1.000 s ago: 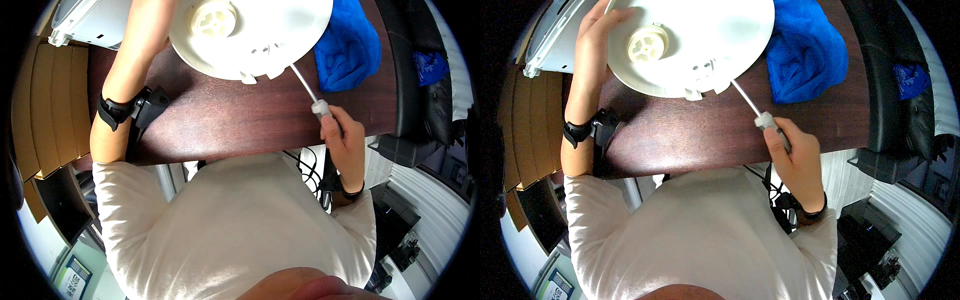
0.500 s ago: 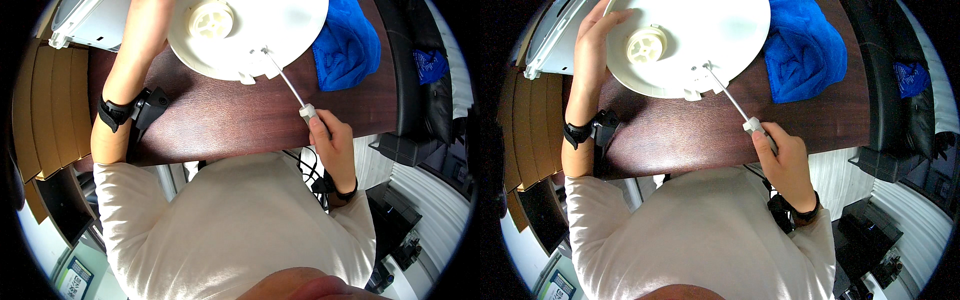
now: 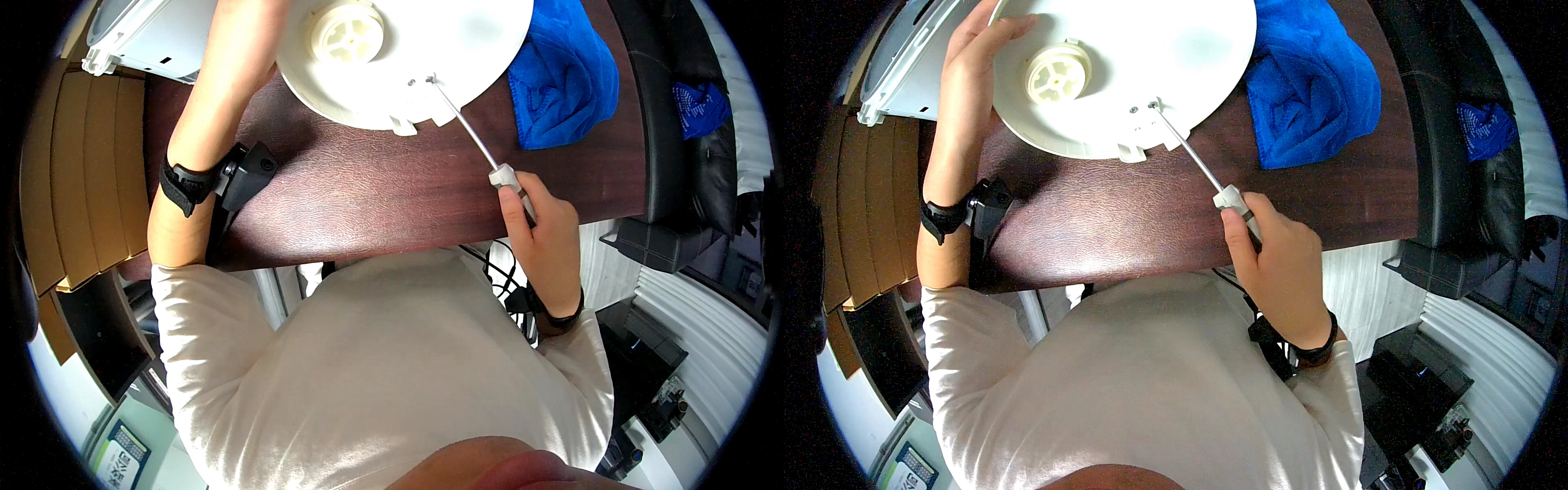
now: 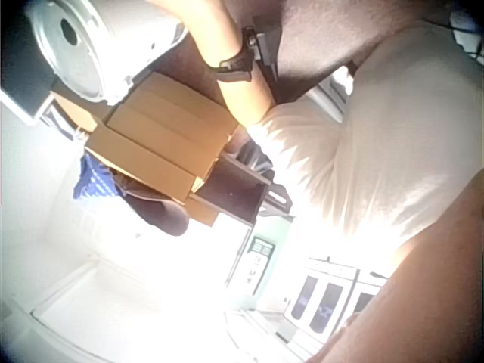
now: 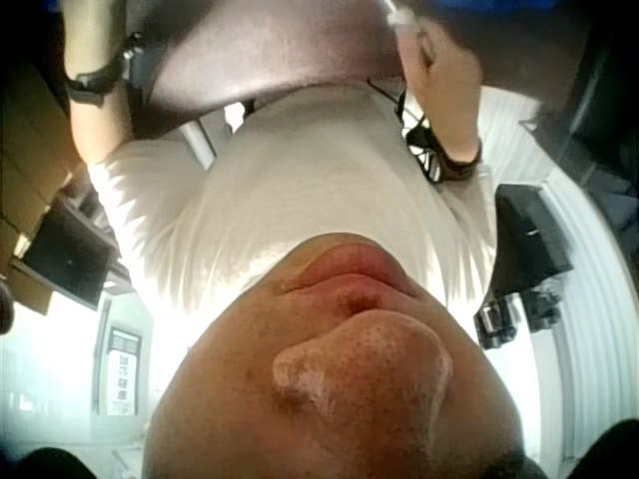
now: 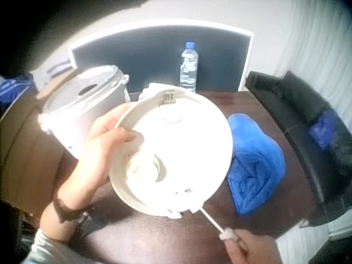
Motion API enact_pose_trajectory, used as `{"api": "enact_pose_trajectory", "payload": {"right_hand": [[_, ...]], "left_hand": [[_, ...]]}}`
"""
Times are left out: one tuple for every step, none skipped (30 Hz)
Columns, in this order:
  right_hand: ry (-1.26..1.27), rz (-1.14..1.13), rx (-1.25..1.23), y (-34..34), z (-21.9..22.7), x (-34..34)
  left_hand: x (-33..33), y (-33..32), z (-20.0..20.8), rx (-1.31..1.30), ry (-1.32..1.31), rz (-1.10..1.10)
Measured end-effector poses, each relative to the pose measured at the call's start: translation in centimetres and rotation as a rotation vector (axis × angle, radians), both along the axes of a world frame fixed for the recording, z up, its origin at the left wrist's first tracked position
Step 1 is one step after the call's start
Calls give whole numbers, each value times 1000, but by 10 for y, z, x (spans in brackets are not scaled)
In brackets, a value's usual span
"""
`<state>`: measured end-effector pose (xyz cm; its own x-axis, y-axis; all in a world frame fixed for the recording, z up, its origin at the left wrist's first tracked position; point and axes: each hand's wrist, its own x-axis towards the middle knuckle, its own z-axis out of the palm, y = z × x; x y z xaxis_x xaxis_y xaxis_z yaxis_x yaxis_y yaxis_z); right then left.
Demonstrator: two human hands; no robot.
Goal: The person uses a screwdriver to remove screws from a white plastic appliance lid. They then remove a central plastic component and wipe it with a blue cloth.
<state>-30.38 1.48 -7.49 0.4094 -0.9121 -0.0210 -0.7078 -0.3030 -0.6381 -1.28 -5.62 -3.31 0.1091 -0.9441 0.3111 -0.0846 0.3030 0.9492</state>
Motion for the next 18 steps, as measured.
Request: {"api": "enact_pose_trajectory", "payload": {"right_hand": [[41, 18, -106, -2, 0, -1], [85, 33, -213, -7, 2, -2], [130, 49, -319, -11, 5, -3], [176, 45, -324, -14, 10, -4], [218, 47, -332, -19, 16, -6], [261, 49, -341, -23, 20, -7], [239, 31, -352, -25, 20, -8], [221, 42, -351, -26, 21, -9], [202, 52, -350, -26, 19, -11], [183, 63, -348, -27, 18, -14], [100, 42, -221, -26, 15, -16], [17, 21, -93, -24, 11, -19], [-65, 0, 35, -23, 7, -21], [-254, -35, 201, -22, 2, -21], [-443, -69, 367, -22, -3, -19], [-630, -103, 533, -22, -8, -15], [-787, -69, 553, -23, -15, -6], [-781, -56, 592, -25, -18, 0]], "left_hand": [[0, 0, 0, -10, -4, -4], [0, 0, 2, -19, -5, -10], [0, 0, 3, -29, -7, -16], [1, 0, 4, -23, -7, -21], [2, 0, 4, -20, -11, -18], [3, 1, 5, -17, -14, -15], [1, 3, 6, -9, 12, -20], [-2, 3, 6, -2, 40, -26], [-3, 4, 7, 6, 68, -30], [-2, 3, 6, 9, 73, -35], [-2, 2, 4, 16, 78, -45], [-1, 0, 3, 23, 82, -56], [1, 1, 3, 17, 93, -71], [1, 0, 2, 12, 82, -72], [2, 0, 1, 8, 71, -72], [3, 0, 0, 3, 60, -72], [3, 1, 0, 7, 62, -74], [2, 1, 1, 10, 65, -82]]}}
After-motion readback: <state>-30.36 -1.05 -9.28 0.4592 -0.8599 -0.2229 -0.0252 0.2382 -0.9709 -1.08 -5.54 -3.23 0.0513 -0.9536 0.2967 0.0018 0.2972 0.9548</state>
